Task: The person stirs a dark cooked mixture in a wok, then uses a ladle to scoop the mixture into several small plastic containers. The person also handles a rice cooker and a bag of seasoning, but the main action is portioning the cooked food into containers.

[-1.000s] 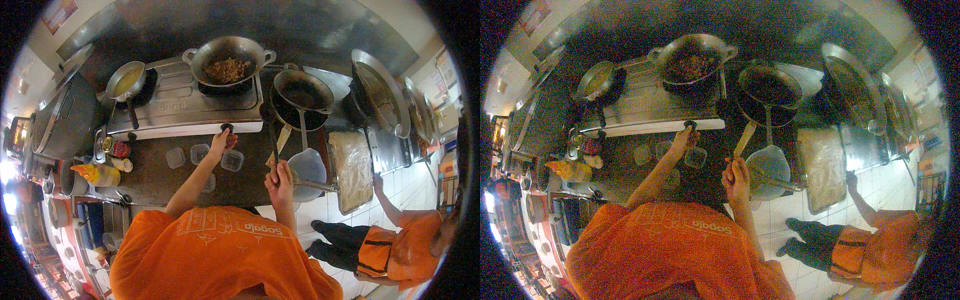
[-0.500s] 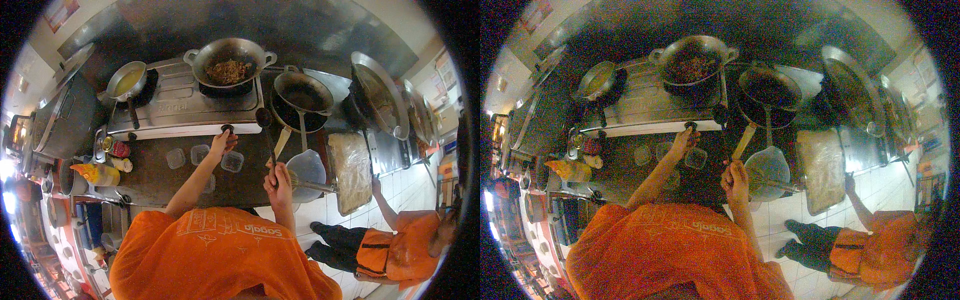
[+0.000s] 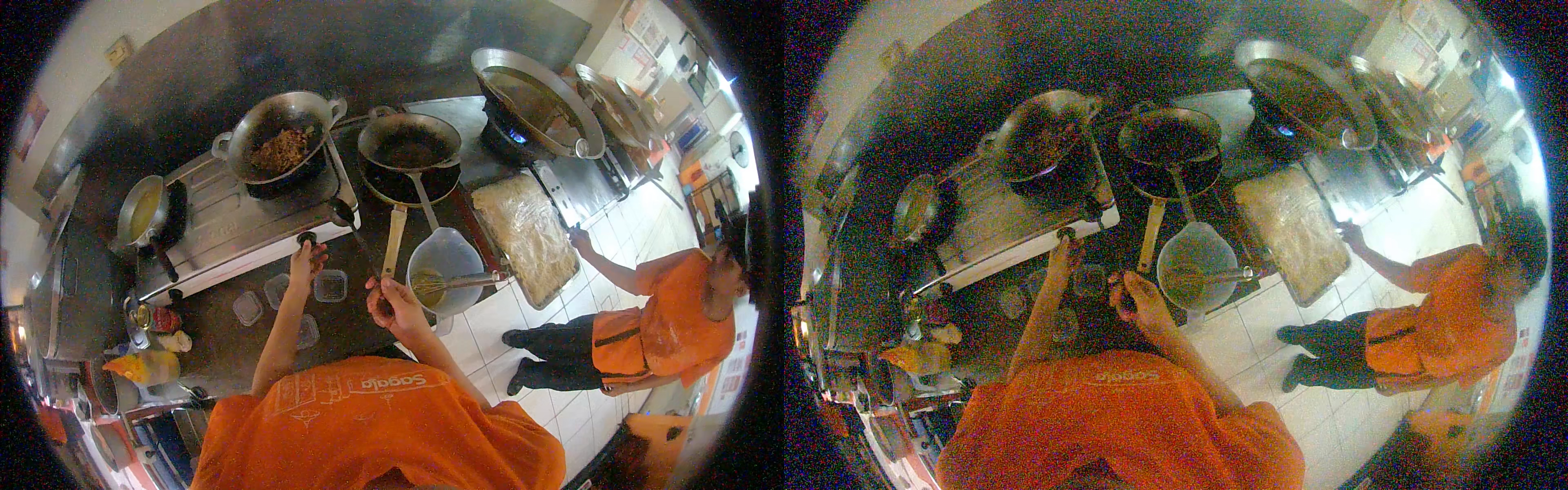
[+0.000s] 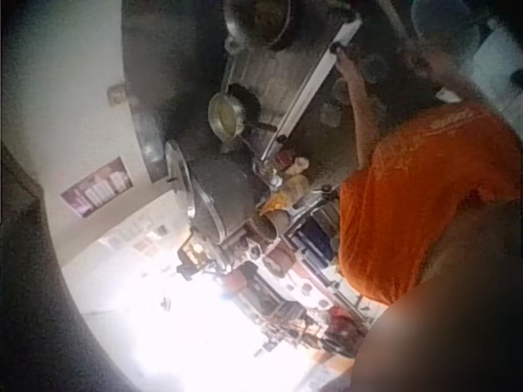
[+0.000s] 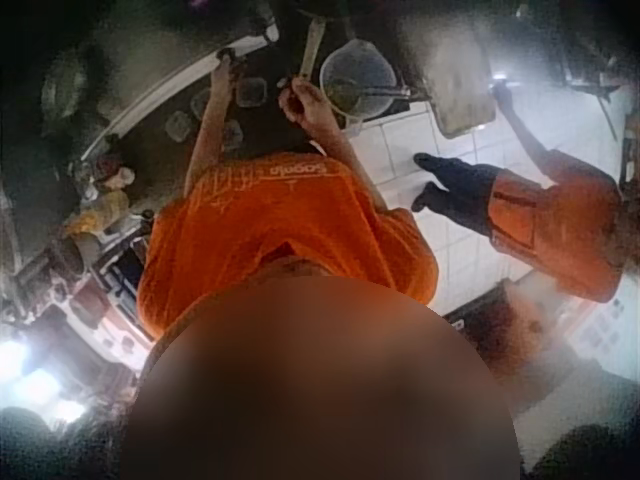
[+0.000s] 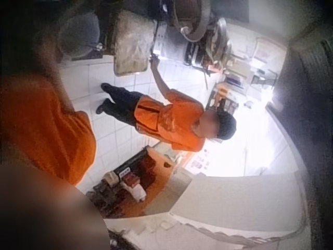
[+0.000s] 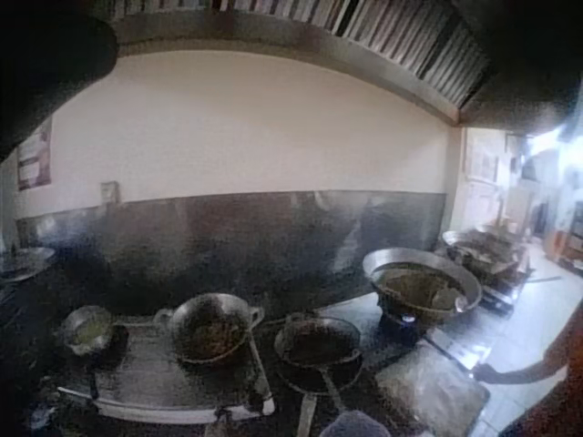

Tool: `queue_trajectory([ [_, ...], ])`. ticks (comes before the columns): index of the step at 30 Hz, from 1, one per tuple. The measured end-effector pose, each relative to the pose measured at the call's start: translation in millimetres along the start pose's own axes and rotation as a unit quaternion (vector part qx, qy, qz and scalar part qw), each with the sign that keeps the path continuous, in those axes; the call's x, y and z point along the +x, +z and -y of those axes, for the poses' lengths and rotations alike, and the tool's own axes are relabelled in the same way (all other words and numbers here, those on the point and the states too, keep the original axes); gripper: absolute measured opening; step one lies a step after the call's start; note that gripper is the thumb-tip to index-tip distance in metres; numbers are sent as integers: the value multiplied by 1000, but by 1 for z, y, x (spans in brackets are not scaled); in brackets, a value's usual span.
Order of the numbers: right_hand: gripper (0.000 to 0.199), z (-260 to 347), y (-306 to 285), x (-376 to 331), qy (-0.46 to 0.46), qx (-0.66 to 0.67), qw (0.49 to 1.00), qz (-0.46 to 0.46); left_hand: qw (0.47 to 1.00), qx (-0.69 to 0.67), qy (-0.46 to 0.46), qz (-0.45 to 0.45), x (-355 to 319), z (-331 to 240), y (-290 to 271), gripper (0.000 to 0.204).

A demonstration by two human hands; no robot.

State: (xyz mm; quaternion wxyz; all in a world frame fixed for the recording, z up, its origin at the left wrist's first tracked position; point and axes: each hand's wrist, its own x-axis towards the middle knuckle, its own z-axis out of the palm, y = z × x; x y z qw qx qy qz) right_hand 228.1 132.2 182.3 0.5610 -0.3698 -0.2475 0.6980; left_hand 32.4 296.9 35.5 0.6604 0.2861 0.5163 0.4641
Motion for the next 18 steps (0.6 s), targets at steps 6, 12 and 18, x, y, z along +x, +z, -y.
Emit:
queue_trajectory([
  [6,33,-11,2,-2,-47,-194,977,-71,998,54,-19,26,32,25,-9,43],
  [12,13,-19,-11,1,-105,-266,955,-81,987,60,147,24,35,42,-7,46],
  [18,20,-7,-9,12,44,-10,998,-45,999,18,44,-15,27,26,3,42],
])
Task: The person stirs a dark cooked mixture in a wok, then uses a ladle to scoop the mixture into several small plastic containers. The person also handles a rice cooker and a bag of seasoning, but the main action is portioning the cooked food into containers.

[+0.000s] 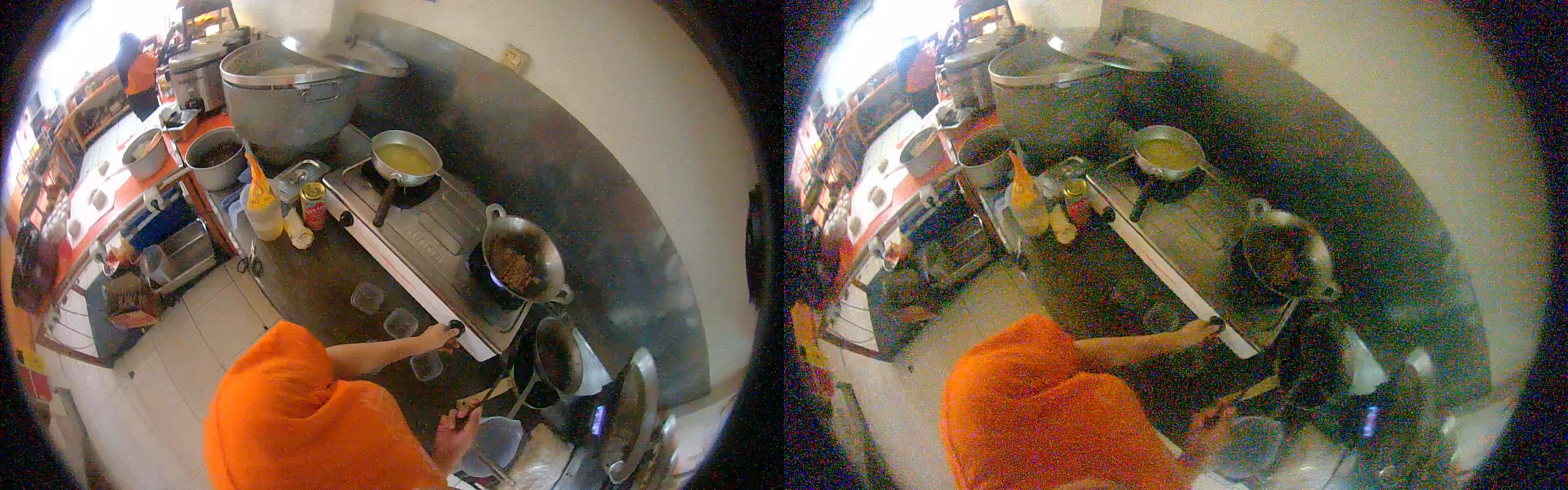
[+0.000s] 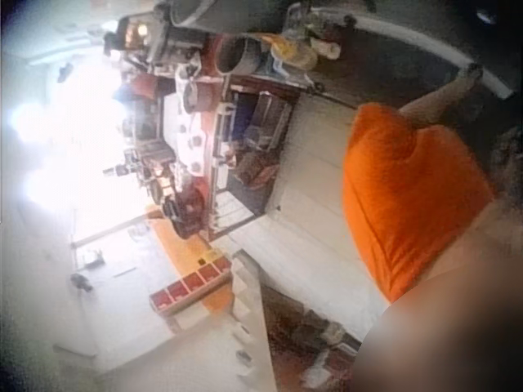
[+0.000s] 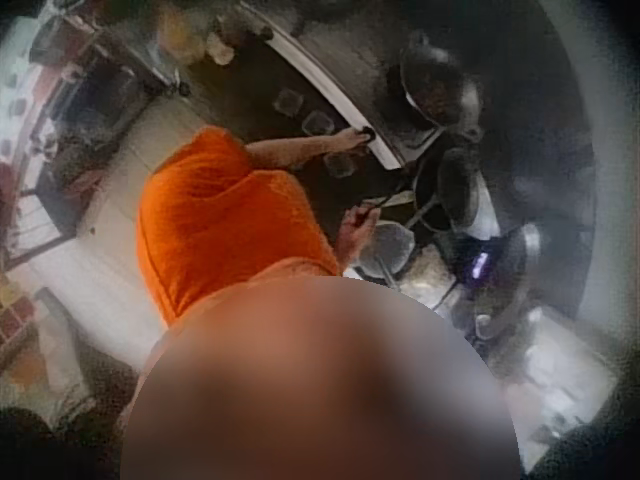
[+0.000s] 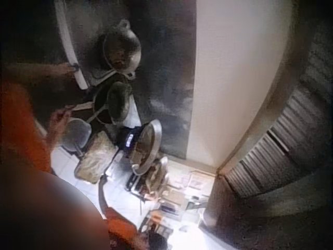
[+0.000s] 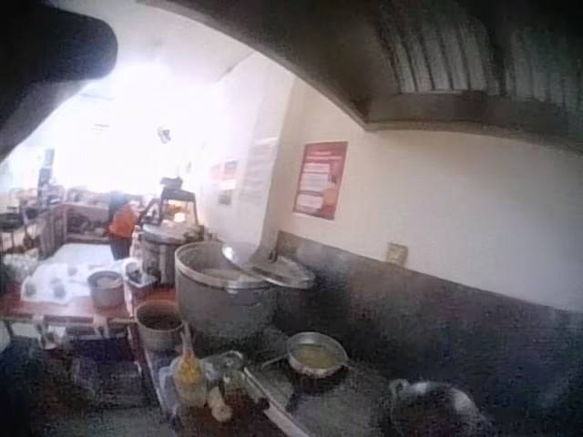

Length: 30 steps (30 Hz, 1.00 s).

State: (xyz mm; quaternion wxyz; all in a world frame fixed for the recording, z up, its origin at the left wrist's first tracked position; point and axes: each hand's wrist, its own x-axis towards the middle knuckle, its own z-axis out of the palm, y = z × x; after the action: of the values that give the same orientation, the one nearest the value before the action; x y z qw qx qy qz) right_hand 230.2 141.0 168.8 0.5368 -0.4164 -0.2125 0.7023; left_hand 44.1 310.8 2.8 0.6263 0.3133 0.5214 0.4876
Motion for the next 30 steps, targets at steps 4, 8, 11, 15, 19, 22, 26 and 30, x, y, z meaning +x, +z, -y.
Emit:
queue_trajectory([
  [4,22,9,11,-1,-1,6,1000,27,999,33,2,6,-5,-7,3,38],
  [8,23,5,18,0,-66,-127,989,35,1000,18,-10,10,-11,-13,2,36],
  [11,29,0,19,1,-36,-54,997,-29,999,33,1,-1,-14,-17,2,36],
  [15,30,-3,16,0,9,53,997,48,1000,16,2,-3,-16,-17,2,38],
  [19,23,-2,14,2,10,48,997,57,999,31,41,-4,-16,-14,-1,39],
  [22,19,1,15,3,9,39,998,52,995,100,2,9,-18,-15,-3,44],
  [26,19,2,19,4,-20,-5,1000,-8,990,137,-8,33,-20,-24,-6,45],
  [30,24,-4,21,1,-18,-10,999,-46,997,30,-39,53,-27,-30,-10,41],
])
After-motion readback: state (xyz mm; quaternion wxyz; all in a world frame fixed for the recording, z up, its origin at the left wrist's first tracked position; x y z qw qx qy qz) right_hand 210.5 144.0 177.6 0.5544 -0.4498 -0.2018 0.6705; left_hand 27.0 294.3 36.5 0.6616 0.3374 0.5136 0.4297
